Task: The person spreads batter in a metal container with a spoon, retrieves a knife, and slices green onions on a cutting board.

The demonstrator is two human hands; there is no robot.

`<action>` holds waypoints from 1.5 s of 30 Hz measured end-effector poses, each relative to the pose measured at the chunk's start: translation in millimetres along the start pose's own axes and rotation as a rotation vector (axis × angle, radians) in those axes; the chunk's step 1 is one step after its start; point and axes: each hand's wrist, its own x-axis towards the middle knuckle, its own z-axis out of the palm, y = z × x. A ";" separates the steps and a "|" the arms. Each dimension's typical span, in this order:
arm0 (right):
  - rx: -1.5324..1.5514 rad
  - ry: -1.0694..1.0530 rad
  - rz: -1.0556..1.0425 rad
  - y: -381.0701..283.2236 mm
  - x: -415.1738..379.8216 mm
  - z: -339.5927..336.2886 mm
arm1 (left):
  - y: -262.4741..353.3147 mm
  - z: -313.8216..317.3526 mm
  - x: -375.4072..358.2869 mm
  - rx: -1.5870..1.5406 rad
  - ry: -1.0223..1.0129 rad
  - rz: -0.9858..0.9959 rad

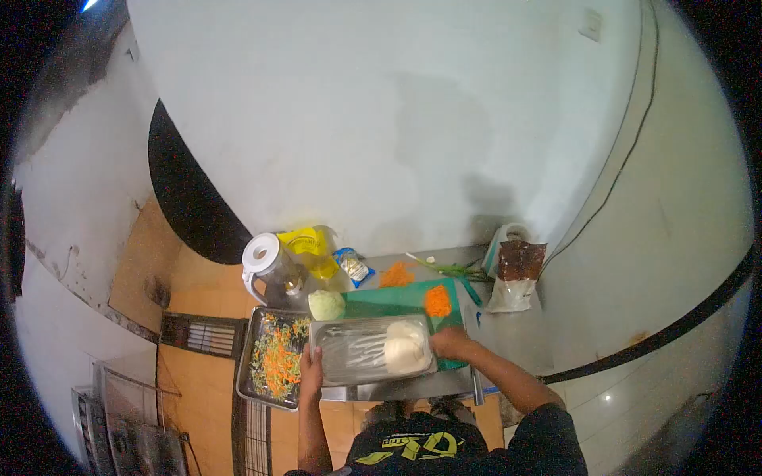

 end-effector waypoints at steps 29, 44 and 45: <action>0.389 0.167 -0.129 26.7 -8.6 1.6 | 6.5 13.7 -24.1 -0.041 0.056 -0.034; 0.201 0.050 -0.045 1.9 -8.8 -10.1 | -48.3 -9.0 14.9 0.149 -0.057 0.026; 0.243 0.232 -0.024 -2.3 -9.2 -11.6 | -56.9 -6.1 53.8 0.233 -0.032 0.131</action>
